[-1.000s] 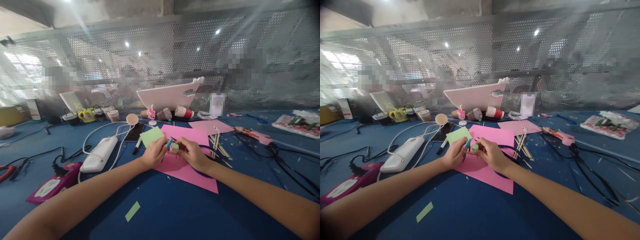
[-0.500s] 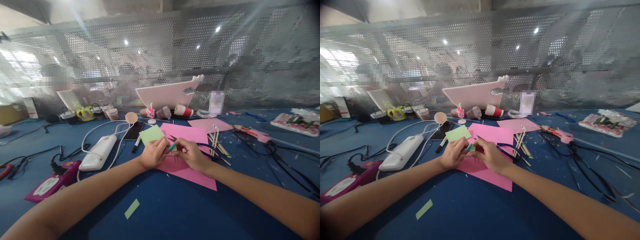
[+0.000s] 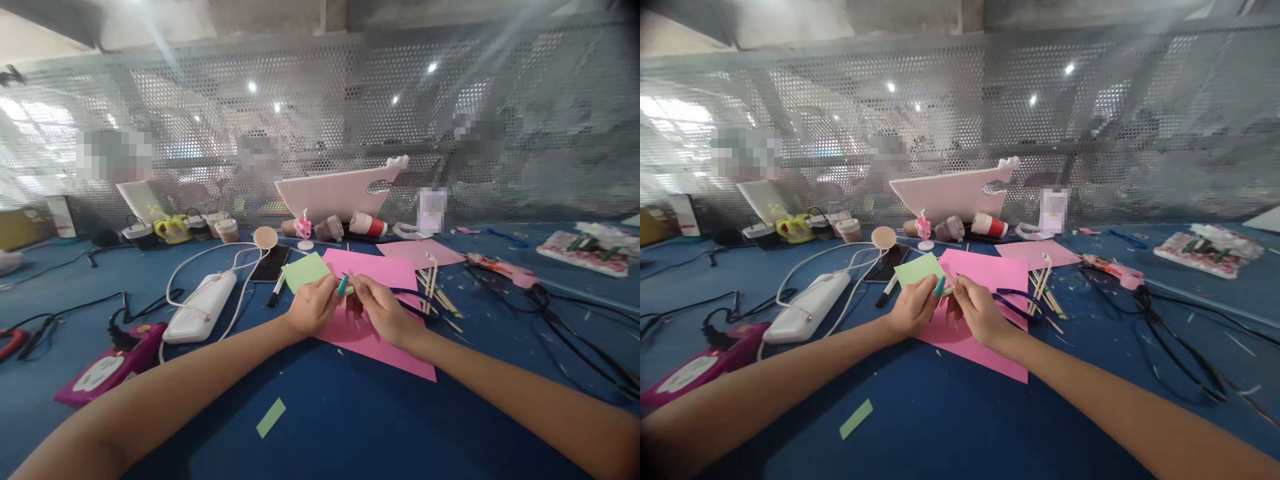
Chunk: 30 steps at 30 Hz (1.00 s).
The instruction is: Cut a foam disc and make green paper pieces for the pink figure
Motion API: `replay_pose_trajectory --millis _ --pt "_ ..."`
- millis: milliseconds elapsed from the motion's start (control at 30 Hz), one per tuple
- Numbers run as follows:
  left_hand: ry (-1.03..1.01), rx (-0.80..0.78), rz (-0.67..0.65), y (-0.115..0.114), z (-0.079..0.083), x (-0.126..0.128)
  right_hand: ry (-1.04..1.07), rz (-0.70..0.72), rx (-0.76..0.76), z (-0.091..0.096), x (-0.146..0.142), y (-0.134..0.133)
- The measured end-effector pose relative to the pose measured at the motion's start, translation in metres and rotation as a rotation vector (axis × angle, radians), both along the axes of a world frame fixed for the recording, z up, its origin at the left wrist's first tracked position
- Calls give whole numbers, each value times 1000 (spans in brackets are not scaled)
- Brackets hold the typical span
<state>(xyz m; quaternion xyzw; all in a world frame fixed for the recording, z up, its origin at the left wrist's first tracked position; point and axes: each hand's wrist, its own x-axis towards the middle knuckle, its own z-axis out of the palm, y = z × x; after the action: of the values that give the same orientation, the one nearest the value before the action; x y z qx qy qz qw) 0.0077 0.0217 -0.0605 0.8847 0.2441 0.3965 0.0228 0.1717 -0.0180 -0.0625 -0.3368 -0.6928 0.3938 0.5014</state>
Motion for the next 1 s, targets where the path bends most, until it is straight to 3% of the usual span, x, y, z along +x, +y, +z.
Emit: replay_pose_trajectory --millis 167,433,500,600,733,833,1000 --pt "-4 18 -33 -4 2 1 -12 -49 26 -2 -6 -3" --pt "-88 -236 -40 -4 3 6 104 -79 -71 -3 -16 -4" --pt "-132 -351 -49 -3 3 9 121 -82 -71 -3 -16 -3" --pt "-261 -664 -87 -1 3 12 89 -107 -41 -4 -11 0" --pt "-399 -1058 -268 2 1 15 -93 -133 99 -2 0 2" --pt "-498 -1175 -317 2 1 17 -160 -150 181 1 3 2" --pt "-709 -1286 -274 -7 4 26 -203 -212 253 2 2 1"
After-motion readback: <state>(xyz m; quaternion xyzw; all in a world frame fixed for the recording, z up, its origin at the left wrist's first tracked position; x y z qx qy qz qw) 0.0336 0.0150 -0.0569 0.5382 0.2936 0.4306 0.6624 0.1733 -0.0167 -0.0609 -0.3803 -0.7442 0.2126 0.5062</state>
